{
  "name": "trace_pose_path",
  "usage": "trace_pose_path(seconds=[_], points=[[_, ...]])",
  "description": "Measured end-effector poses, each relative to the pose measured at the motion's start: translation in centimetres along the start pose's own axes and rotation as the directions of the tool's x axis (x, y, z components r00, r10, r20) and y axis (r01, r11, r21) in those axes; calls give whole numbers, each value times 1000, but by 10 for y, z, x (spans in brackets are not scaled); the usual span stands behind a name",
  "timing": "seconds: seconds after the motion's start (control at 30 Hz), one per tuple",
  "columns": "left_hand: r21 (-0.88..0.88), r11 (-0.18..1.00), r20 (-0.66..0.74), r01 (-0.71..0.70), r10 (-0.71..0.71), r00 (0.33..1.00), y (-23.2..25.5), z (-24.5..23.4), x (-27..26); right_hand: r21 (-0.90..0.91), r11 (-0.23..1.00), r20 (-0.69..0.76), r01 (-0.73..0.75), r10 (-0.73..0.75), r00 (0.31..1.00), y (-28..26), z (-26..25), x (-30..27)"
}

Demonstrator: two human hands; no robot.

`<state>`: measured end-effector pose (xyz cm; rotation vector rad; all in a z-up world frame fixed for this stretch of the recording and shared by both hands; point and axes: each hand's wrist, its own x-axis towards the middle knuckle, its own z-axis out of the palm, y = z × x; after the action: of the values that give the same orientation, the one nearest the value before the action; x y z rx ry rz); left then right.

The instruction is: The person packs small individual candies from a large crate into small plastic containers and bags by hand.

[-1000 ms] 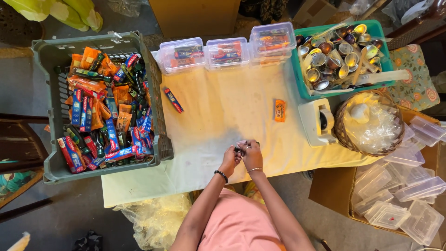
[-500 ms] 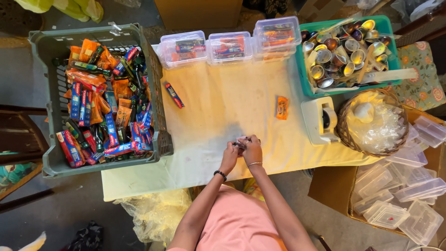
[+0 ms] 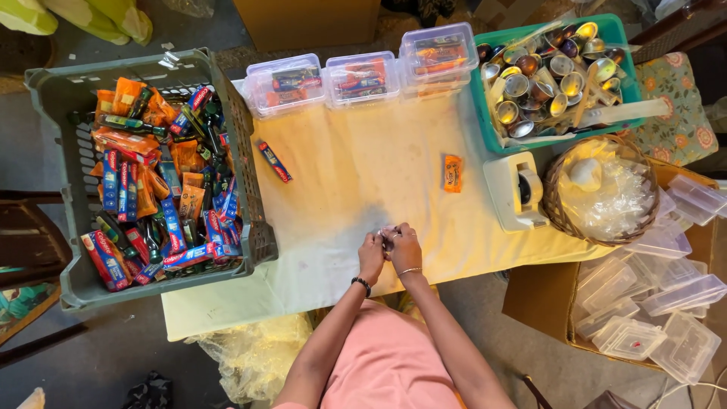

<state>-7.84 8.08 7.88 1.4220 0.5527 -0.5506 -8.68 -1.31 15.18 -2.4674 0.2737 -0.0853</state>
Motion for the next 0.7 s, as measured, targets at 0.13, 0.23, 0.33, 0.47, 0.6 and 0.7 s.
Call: trace_pose_path(seconds=[0.13,0.23,0.33,0.47,0.6,0.7], points=[[-149,986,-55,79,-88,995,-8,-1,10,-100,990,33,97,-95,995,1,-2,-7],[-271,958,-77,90,-115,990,-12,-4,19,-111,977,44,183,-179,983,8,-1,-14],[-123,992,-135,-8,-8,991,15,-12,9,-67,982,54,175,-172,984,19,-4,-21],[295,931,-192,-214,277,941,71,-23,-15,349,937,50,-19,2,999,42,-18,-26],[559,659,-111,-504,662,741,91,-21,-39,591,779,19,-208,244,970,32,-53,-11],[495,625,-71,-603,721,689,94,-7,-44,507,862,-160,-3,98,982,15,-79,21]])
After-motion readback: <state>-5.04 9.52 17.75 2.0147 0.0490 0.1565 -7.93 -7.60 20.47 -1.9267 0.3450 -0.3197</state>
